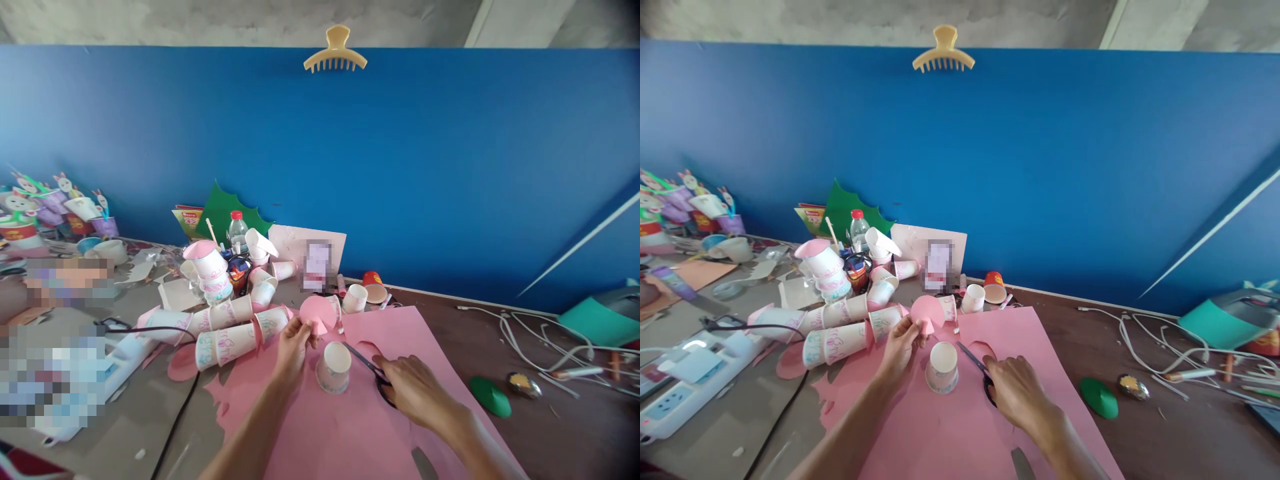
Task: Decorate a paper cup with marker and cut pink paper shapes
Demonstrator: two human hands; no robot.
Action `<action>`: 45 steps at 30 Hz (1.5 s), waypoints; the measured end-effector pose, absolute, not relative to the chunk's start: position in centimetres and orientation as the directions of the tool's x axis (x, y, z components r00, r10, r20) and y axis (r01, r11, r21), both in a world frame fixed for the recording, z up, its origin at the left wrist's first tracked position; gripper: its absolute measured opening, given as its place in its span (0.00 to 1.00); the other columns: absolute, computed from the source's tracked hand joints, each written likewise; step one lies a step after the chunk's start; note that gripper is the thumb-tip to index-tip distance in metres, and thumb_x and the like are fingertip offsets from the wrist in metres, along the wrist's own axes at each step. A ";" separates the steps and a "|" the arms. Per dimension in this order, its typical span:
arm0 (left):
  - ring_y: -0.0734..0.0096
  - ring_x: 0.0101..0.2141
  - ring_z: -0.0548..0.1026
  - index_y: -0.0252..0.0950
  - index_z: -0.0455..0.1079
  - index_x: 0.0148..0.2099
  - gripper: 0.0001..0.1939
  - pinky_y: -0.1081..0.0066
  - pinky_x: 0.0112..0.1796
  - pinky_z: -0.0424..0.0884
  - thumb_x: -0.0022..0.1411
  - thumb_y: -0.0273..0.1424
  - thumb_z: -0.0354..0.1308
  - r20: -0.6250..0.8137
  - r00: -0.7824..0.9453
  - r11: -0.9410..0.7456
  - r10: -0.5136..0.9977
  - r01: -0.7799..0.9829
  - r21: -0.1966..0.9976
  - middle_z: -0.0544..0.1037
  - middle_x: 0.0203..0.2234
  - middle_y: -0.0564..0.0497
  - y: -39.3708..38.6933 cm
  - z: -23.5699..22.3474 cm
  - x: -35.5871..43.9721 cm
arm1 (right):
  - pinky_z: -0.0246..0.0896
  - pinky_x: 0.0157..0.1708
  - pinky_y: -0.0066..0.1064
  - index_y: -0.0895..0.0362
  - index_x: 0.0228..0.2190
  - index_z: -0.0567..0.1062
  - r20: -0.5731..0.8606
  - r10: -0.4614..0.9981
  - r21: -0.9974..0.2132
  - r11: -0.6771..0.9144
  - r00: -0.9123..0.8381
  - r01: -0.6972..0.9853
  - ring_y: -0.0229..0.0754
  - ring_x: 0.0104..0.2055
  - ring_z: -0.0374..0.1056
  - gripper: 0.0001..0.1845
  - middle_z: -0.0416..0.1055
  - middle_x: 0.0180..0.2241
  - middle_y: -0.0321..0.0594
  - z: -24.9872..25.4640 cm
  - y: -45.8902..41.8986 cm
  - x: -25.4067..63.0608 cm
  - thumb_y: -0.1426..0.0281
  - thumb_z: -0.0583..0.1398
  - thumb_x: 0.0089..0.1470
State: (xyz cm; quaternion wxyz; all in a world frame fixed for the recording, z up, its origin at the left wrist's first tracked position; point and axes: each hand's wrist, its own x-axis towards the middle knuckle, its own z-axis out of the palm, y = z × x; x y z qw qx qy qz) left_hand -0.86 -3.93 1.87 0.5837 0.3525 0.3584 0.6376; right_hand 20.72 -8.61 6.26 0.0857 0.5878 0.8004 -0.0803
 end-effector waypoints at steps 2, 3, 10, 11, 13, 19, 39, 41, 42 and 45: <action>0.81 0.18 0.63 0.33 0.68 0.26 0.16 0.77 0.23 0.58 0.49 0.40 0.66 0.032 -0.055 -0.055 0.998 -0.506 0.860 0.69 0.17 0.56 -3.9 1.8 -0.8 | 0.54 0.34 0.35 0.57 0.42 0.75 -0.221 0.932 -0.036 0.286 -0.287 0.957 0.57 0.39 0.74 0.16 0.80 0.34 0.50 6.6 -8.5 20.4 0.74 0.55 0.50; 0.81 0.18 0.63 0.33 0.67 0.27 0.16 0.77 0.23 0.58 0.48 0.39 0.67 0.029 -0.050 -0.051 0.998 -0.514 0.856 0.70 0.17 0.56 -3.9 1.7 -0.8 | 0.54 0.34 0.35 0.57 0.41 0.75 -0.207 0.939 -0.051 0.269 -0.274 0.962 0.57 0.39 0.74 0.15 0.80 0.35 0.50 6.8 -8.4 20.3 0.73 0.54 0.51; 0.81 0.18 0.65 0.34 0.67 0.28 0.15 0.76 0.24 0.61 0.47 0.38 0.68 0.041 -0.022 -0.046 0.999 -0.539 0.841 0.72 0.19 0.56 -3.9 2.0 -0.9 | 0.52 0.29 0.32 0.54 0.36 0.75 -0.228 0.947 -0.178 0.189 -0.228 0.966 0.54 0.38 0.75 0.11 0.80 0.35 0.46 6.6 -8.8 20.4 0.71 0.53 0.54; 0.81 0.18 0.65 0.34 0.67 0.28 0.15 0.77 0.24 0.61 0.47 0.37 0.68 0.044 -0.021 -0.049 0.999 -0.538 0.841 0.71 0.18 0.57 -3.9 2.0 -1.0 | 0.51 0.28 0.32 0.54 0.36 0.75 -0.233 0.946 -0.166 0.189 -0.225 0.968 0.54 0.37 0.75 0.12 0.79 0.35 0.46 6.6 -8.8 20.4 0.72 0.53 0.54; 0.82 0.19 0.65 0.34 0.67 0.29 0.15 0.77 0.24 0.61 0.47 0.37 0.68 0.048 -0.030 -0.057 0.998 -0.540 0.840 0.71 0.18 0.57 -3.8 2.1 -1.1 | 0.50 0.28 0.32 0.54 0.38 0.75 -0.234 0.947 -0.141 0.190 -0.219 0.972 0.54 0.36 0.75 0.14 0.79 0.34 0.47 6.7 -8.7 20.3 0.72 0.52 0.54; 0.83 0.19 0.65 0.34 0.68 0.30 0.14 0.78 0.24 0.61 0.46 0.34 0.69 0.009 -0.099 -0.067 0.995 -0.596 0.800 0.71 0.20 0.58 -3.3 1.8 -1.6 | 0.48 0.26 0.32 0.55 0.35 0.76 -0.303 0.918 -0.105 0.233 -0.255 0.967 0.53 0.35 0.75 0.12 0.78 0.33 0.48 7.8 -8.1 19.3 0.74 0.53 0.52; 0.82 0.18 0.64 0.33 0.66 0.29 0.19 0.78 0.23 0.59 0.45 0.41 0.69 -0.052 -0.135 -0.024 0.990 -0.512 0.859 0.69 0.16 0.58 -2.7 1.2 -1.8 | 0.59 0.37 0.34 0.57 0.37 0.79 -0.241 0.907 0.050 0.366 -0.345 0.929 0.53 0.42 0.73 0.15 0.78 0.38 0.49 11.3 -2.4 18.7 0.74 0.53 0.56; 0.82 0.17 0.63 0.34 0.65 0.27 0.20 0.77 0.22 0.59 0.44 0.43 0.68 -0.029 -0.130 -0.032 0.991 -0.442 0.896 0.69 0.15 0.58 -2.7 1.2 -1.7 | 0.58 0.44 0.34 0.55 0.43 0.77 -0.023 0.944 0.012 0.329 -0.328 0.944 0.50 0.48 0.70 0.15 0.77 0.44 0.47 11.7 0.0 18.4 0.70 0.53 0.59; 0.82 0.17 0.63 0.34 0.64 0.28 0.20 0.77 0.22 0.60 0.45 0.43 0.67 -0.020 -0.131 -0.035 0.991 -0.408 0.912 0.69 0.15 0.58 -2.7 1.2 -1.6 | 0.57 0.46 0.33 0.55 0.46 0.75 0.025 0.952 0.006 0.304 -0.304 0.953 0.49 0.49 0.69 0.16 0.75 0.45 0.45 11.8 1.3 18.2 0.69 0.52 0.60; 0.82 0.17 0.63 0.34 0.64 0.31 0.18 0.77 0.22 0.60 0.47 0.42 0.65 -0.013 -0.139 -0.034 0.990 -0.335 0.941 0.68 0.16 0.58 -3.0 1.1 -1.2 | 0.60 0.45 0.36 0.57 0.48 0.74 0.039 0.973 0.023 0.229 -0.229 0.973 0.50 0.50 0.68 0.17 0.75 0.46 0.48 11.0 5.4 17.4 0.67 0.52 0.61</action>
